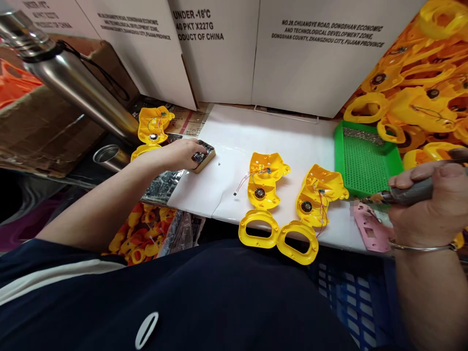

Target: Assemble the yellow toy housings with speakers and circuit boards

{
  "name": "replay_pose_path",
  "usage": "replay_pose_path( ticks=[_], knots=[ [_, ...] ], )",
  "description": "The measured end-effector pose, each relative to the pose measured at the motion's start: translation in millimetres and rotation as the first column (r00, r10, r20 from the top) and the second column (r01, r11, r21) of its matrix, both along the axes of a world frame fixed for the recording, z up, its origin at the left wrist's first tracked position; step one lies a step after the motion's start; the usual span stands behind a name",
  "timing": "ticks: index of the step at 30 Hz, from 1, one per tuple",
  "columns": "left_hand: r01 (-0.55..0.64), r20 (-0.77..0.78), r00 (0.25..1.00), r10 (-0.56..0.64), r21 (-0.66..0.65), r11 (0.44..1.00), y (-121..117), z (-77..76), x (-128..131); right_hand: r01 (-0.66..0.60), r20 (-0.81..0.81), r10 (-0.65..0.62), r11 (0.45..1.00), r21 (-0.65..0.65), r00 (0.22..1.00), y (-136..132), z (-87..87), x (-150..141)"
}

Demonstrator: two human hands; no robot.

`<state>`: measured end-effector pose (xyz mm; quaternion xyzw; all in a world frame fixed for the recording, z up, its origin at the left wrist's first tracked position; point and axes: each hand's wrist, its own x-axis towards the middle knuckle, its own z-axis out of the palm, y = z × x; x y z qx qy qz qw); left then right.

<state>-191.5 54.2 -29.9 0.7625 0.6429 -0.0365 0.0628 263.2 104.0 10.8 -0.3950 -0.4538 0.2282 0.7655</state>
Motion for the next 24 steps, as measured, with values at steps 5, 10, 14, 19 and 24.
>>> replay_pose_path(
  ticks=[5, 10, 14, 19, 24],
  knots=[
    [-0.031, 0.204, 0.979, 0.006, 0.117, 0.993, 1, -13.1, -2, -0.218, 0.139, 0.195, 0.96, 0.176, 0.971, 4, -7.2, 10],
    [-0.161, 0.422, 0.906, 0.033, 0.273, 0.948, 0, -12.9, 2, -0.213, 0.155, 0.183, 0.955, 0.205, 0.971, 8, -8.1, 16],
    [-0.166, 0.49, 0.871, -0.046, 0.381, 0.91, 3, -0.8, 19, -0.192, 0.161, 0.163, 0.964, 0.186, 0.973, 5, -5.7, 13],
    [0.023, 0.429, 0.89, -0.154, 0.296, 0.955, 11, -8.3, 55, -0.179, 0.152, 0.158, 0.974, 0.139, 0.976, 1, -2.4, 8],
    [0.112, 0.334, 0.925, -0.182, 0.219, 0.969, 11, -22.2, 68, -0.189, 0.129, 0.173, 0.974, 0.128, 0.976, -3, 1.3, 5]
  ],
)
